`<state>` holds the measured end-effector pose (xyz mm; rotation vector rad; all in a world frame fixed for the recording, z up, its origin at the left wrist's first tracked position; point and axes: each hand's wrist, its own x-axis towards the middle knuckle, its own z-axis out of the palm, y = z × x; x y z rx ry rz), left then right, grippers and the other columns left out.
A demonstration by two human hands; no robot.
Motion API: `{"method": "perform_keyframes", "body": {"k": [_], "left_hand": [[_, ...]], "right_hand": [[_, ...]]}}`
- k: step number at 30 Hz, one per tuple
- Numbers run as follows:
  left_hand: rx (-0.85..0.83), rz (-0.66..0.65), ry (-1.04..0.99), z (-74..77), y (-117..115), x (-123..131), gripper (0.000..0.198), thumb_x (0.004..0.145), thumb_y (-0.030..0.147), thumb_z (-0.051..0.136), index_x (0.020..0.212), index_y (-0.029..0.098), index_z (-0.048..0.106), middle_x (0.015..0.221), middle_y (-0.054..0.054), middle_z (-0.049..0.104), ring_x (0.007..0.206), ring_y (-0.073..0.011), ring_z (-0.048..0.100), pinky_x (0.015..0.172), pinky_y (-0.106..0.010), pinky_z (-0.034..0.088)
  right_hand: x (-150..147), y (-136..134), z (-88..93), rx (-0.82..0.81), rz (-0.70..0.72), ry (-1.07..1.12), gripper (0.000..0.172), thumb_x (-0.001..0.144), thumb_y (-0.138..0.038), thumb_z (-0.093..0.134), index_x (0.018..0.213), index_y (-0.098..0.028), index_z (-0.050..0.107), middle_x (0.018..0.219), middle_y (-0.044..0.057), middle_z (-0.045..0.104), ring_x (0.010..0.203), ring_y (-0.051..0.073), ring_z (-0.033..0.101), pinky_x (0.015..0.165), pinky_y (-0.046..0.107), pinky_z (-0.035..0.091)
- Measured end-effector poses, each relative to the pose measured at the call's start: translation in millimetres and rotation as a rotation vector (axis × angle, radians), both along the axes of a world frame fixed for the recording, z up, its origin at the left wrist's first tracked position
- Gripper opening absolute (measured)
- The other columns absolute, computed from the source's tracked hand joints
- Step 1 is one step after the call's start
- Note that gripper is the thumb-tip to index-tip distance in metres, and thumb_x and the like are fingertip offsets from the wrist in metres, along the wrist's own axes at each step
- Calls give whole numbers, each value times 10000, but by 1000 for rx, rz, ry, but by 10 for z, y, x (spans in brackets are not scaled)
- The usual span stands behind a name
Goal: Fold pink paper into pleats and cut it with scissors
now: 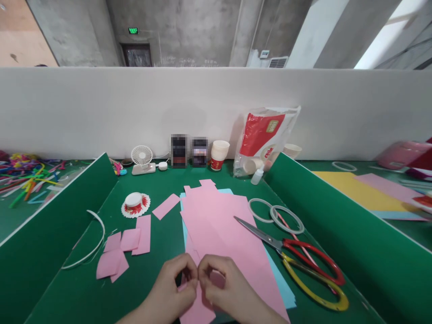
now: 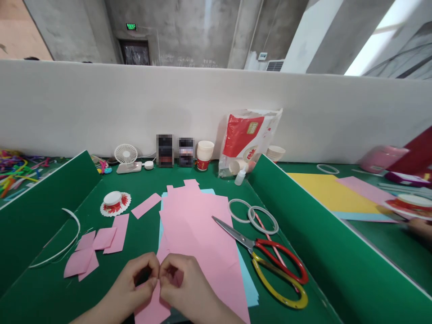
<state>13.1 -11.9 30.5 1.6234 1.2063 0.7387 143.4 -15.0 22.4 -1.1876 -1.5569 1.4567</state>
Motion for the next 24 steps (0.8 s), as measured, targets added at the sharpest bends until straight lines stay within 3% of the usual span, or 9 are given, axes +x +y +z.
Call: {"method": "perform_keyframes", "body": {"k": [3,8,15,21,24], "left_hand": [[-156,-11,-124,3,22,0,45,532,199,406,503,195,373,496,49,373,491,-114,343,478,-224,272],[-176,15,-199,-7,54,-21,21,513,192,406,507,191,386,505,55,365,499,-107,343,481,-214,275],[91,94,4,-49,-4,-14,78,637,171,435,564,195,420,551,38,424,522,-123,415,498,-216,330],[353,-34,285,-97,-11,-66,129,656,105,413,575,194,459,551,27,466,504,-119,435,483,-211,331],[357,-59,255,-83,-9,-71,147,666,88,396,577,193,446,541,30,466,487,-110,437,460,-195,334]], "right_hand": [[10,29,18,-194,18,157,78,512,-125,383,522,-188,428,449,-77,393,403,78,403,418,192,334],[42,73,22,-195,-35,240,73,547,-119,415,512,-177,443,462,-59,448,461,83,430,479,198,348],[26,26,-9,38,-69,-6,70,669,-138,469,624,-170,512,594,-17,527,595,121,505,574,223,398],[42,0,-31,287,-19,-264,130,677,-99,428,588,-178,480,598,-6,528,572,129,501,545,231,382],[53,-1,-20,328,19,-287,139,648,-74,426,571,-189,434,588,-21,499,566,122,484,526,217,366]]}}
